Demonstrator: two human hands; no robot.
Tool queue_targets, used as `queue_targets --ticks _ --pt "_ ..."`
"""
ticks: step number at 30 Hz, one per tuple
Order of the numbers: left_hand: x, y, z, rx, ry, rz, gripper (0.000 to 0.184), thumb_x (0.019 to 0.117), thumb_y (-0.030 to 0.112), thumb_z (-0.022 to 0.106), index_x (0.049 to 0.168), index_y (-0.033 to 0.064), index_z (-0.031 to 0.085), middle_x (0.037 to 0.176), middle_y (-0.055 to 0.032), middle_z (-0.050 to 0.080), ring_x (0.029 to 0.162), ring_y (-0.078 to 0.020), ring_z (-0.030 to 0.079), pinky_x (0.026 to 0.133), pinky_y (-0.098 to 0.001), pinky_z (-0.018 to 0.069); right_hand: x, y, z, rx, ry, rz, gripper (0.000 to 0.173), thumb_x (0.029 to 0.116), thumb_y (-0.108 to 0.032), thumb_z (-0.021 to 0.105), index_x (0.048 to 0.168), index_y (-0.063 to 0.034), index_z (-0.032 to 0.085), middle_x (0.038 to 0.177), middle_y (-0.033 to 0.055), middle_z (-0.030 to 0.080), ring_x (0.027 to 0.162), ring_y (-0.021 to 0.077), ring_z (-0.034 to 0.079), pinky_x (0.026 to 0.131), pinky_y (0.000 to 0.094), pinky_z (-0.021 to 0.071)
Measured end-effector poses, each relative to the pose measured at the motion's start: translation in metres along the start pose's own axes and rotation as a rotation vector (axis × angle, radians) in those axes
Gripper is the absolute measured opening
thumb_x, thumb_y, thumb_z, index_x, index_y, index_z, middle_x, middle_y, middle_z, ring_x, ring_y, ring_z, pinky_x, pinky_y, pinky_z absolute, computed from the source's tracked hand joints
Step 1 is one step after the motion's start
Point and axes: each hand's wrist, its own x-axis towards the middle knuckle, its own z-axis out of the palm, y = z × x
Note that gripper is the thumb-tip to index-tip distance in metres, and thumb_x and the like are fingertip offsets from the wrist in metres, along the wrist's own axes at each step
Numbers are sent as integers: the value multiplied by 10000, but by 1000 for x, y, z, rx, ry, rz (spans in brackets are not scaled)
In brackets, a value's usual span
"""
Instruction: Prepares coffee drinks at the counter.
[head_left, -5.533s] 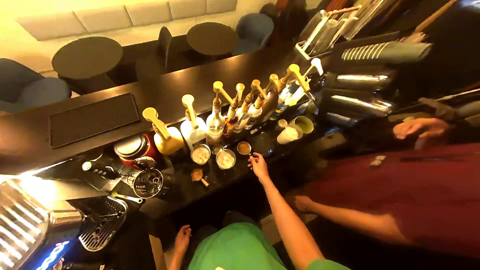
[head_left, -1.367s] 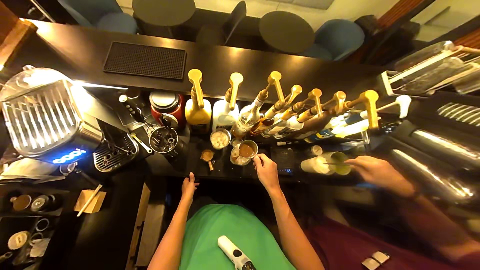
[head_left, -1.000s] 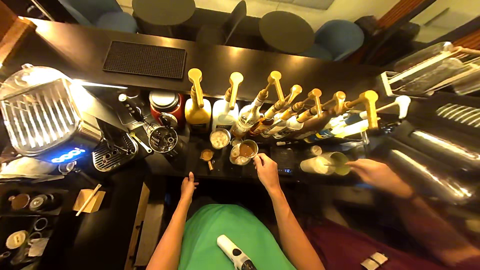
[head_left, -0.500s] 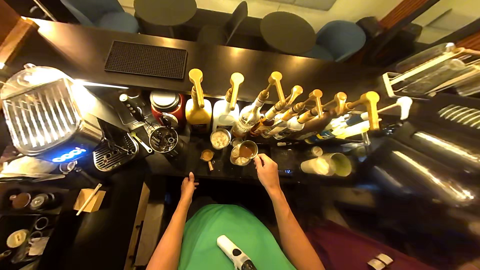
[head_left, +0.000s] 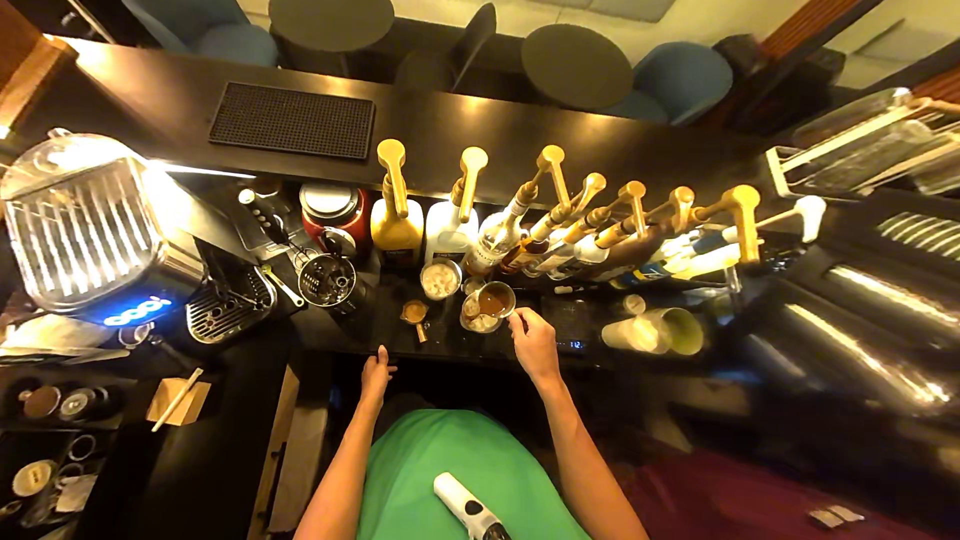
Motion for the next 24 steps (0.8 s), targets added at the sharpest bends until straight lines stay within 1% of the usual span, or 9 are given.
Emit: queue_targets --ticks 6,10,13,16,21,24 --pt "1 0 1 3 11 -14 611 1104 483 353 1347 -52 522 1180 -238 677 998 -312 714 864 -474 579 1 1 -1 7 5 -13 291 1063 -248 512 1035 -67 738 901 60 701 780 124 670 747 297 578" --pt "0 1 1 4 6 -18 614 1106 479 352 1363 -56 508 1207 -247 664 1014 -317 709 876 -476 576 1 0 -4 -7 0 -5 292 1064 -249 510 1041 -67 738 907 60 702 783 124 673 751 299 579" --pt "0 3 1 10 5 -21 622 1105 487 344 1357 -57 510 1202 -242 668 1011 -309 713 874 -469 579 0 1 -5 -10 -6 -2 293 1065 -247 506 1044 -65 734 907 65 699 783 131 671 753 305 578" --pt "-2 3 0 5 -2 -3 624 1106 484 343 1356 -62 515 1212 -251 661 1035 -321 705 886 -488 575 0 3 -6 -2 -11 -11 294 1063 -249 509 1042 -58 731 913 70 698 800 135 671 762 317 578" --pt "-2 3 0 5 2 -5 619 1106 485 342 1346 -57 522 1212 -247 663 1030 -315 710 882 -482 579 1 4 -7 -13 1 -20 291 1063 -238 507 1035 -58 734 911 71 700 798 133 677 759 306 583" --pt "-2 3 0 -6 0 -8 622 1105 486 347 1344 -62 519 1214 -250 660 1037 -317 705 889 -482 573 2 4 -8 -22 1 -26 297 1066 -243 504 1045 -53 732 925 77 703 801 142 680 766 317 585"
